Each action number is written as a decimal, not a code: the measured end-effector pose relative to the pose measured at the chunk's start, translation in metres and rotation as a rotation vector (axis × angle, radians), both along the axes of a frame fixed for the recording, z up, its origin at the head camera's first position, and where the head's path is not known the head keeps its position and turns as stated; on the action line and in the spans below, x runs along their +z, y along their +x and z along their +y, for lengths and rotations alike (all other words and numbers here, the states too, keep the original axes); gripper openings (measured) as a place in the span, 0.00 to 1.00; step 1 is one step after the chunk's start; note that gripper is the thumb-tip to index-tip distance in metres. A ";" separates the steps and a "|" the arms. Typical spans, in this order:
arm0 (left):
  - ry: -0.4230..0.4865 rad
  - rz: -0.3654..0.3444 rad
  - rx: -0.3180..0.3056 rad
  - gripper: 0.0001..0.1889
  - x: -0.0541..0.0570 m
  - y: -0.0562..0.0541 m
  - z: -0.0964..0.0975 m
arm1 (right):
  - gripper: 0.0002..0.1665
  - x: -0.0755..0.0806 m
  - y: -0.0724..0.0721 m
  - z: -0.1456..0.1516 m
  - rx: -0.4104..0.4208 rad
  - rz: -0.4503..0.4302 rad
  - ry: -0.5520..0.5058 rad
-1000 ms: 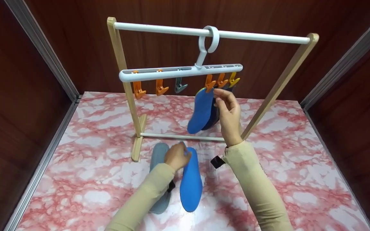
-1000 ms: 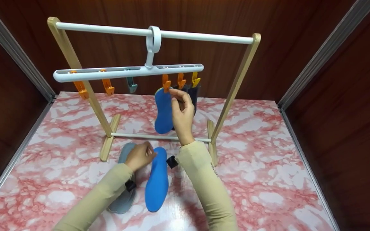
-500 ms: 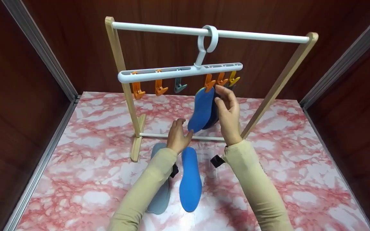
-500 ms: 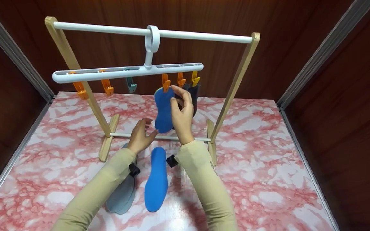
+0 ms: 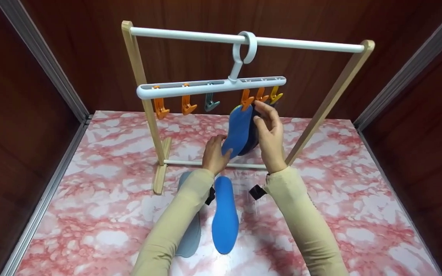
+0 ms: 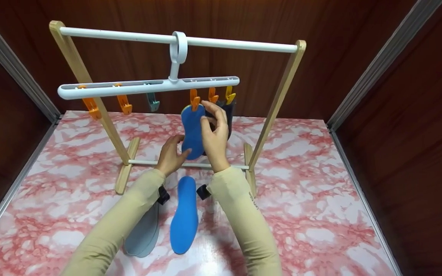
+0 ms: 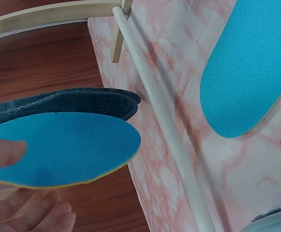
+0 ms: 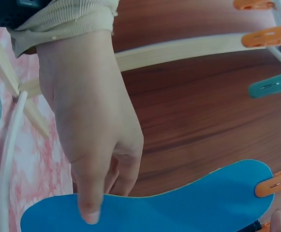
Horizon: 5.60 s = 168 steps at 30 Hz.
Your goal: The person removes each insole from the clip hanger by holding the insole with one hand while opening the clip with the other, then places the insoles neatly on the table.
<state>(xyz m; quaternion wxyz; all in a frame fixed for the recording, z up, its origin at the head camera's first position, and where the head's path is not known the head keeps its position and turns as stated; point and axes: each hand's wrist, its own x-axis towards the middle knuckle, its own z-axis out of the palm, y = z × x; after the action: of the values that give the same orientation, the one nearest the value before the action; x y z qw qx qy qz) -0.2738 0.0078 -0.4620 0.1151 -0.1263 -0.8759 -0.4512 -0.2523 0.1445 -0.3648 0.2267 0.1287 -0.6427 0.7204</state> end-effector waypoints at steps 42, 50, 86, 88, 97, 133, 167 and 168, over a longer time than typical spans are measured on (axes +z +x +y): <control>-0.026 -0.091 -0.149 0.23 -0.001 0.029 -0.008 | 0.22 0.014 -0.016 -0.011 0.056 -0.100 0.004; -0.028 -0.053 -0.172 0.21 -0.002 0.032 -0.009 | 0.18 0.015 -0.018 -0.013 0.076 -0.089 -0.035; -0.043 -0.120 -0.203 0.21 -0.025 0.067 -0.020 | 0.23 0.008 -0.020 -0.007 0.118 -0.063 -0.022; -0.034 -0.122 -0.203 0.21 -0.025 0.069 -0.021 | 0.24 0.008 -0.019 -0.007 0.124 -0.066 -0.018; -0.007 -0.065 -0.218 0.19 -0.028 0.076 -0.029 | 0.26 0.006 -0.017 -0.004 0.131 -0.093 -0.008; 0.025 -0.537 -0.518 0.16 -0.056 0.106 -0.053 | 0.23 -0.017 -0.016 -0.007 0.161 -0.128 -0.096; -0.149 -0.483 -0.302 0.14 -0.069 0.120 -0.045 | 0.24 -0.019 -0.012 0.003 0.180 -0.141 -0.081; -0.166 -0.469 -0.293 0.16 -0.068 0.120 -0.044 | 0.24 -0.019 -0.012 0.004 0.180 -0.141 -0.079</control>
<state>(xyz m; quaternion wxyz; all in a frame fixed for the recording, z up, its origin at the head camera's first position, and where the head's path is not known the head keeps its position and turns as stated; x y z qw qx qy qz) -0.1533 -0.0364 -0.5299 -0.1678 -0.1527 -0.8848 -0.4069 -0.2640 0.1482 -0.3836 0.1201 0.1257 -0.6141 0.7699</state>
